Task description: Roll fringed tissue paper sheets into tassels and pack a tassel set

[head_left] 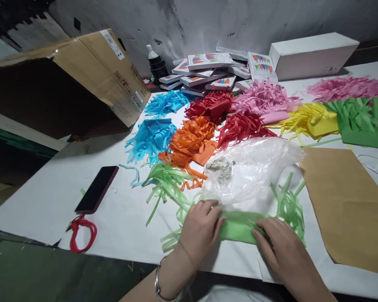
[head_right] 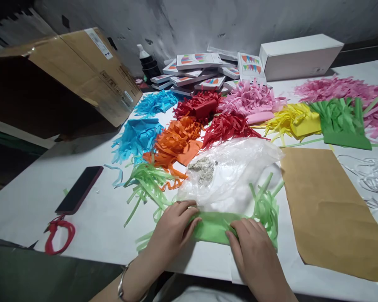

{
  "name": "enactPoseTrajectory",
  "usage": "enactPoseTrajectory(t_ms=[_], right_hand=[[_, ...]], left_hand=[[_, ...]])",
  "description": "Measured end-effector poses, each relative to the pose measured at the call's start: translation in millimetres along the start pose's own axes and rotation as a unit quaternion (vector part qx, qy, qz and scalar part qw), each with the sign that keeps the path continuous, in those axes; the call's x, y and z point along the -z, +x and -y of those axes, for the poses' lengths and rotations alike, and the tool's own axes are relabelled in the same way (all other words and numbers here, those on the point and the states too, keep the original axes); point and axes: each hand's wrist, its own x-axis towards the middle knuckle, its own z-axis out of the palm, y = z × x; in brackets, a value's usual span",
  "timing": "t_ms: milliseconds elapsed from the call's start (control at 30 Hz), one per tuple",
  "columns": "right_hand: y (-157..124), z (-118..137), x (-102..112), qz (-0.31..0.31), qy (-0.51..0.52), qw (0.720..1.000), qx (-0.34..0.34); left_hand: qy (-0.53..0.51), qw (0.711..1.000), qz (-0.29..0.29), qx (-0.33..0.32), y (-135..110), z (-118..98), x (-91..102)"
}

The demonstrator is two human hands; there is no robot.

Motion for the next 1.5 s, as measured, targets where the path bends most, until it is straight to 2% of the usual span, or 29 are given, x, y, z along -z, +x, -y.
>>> enactPoseTrajectory(t_ms=[67, 133, 233, 367, 533, 700, 867, 967, 1100, 1300, 1367, 1433, 1500], right_hand=[[1.3, -0.1, -0.1, 0.000, -0.013, 1.000, -0.002], [3.2, 0.7, 0.8, 0.005, -0.021, 1.000, -0.005], [6.8, 3.1, 4.4, 0.004, -0.011, 1.000, -0.028], [8.0, 3.7, 10.4, 0.023, 0.031, 0.997, -0.065], [2.9, -2.5, 11.4, 0.031, 0.093, 0.989, -0.110], [3.1, -3.0, 18.7, 0.065, 0.110, 0.988, -0.088], [4.0, -1.0, 29.6, 0.090, 0.129, 0.983, -0.090], [6.4, -1.1, 29.5, 0.058, 0.102, 0.990, -0.079], [12.1, -1.4, 20.3, -0.003, 0.018, 0.998, -0.052], [17.2, -6.7, 1.8, -0.009, -0.080, 0.996, -0.024], [18.4, -6.8, 2.4, -0.021, -0.091, 0.995, -0.031], [19.2, -4.2, 8.1, -0.064, -0.130, 0.989, -0.035], [18.8, 0.8, 15.8, -0.105, -0.154, 0.982, 0.006]], left_hand=[[-0.039, 0.999, -0.002, -0.024, -1.9, -2.4, 2.1], [-0.072, 0.997, 0.022, -0.031, -3.4, -6.4, -0.7], [-0.079, 0.996, 0.049, -0.010, -4.1, -9.2, -11.0], [-0.113, 0.993, 0.045, 0.000, -3.7, -5.5, -19.5], [-0.143, 0.989, 0.027, 0.001, -4.8, -3.6, -14.7], [-0.168, 0.985, -0.004, -0.029, -10.1, -2.7, -9.9], [-0.188, 0.982, 0.015, -0.014, -12.8, -4.0, -6.4], [-0.172, 0.984, 0.034, 0.011, -10.6, -4.9, -8.8], [-0.105, 0.994, 0.032, 0.019, -4.3, -4.9, -18.1], [-0.003, 0.998, 0.051, 0.049, 5.4, -10.0, -24.4], [0.008, 0.998, 0.049, 0.047, 6.6, -11.5, -24.8], [0.016, 0.998, 0.046, 0.043, 6.8, -12.3, -25.6], [0.021, 0.998, 0.041, 0.039, 6.8, -12.9, -26.7]])
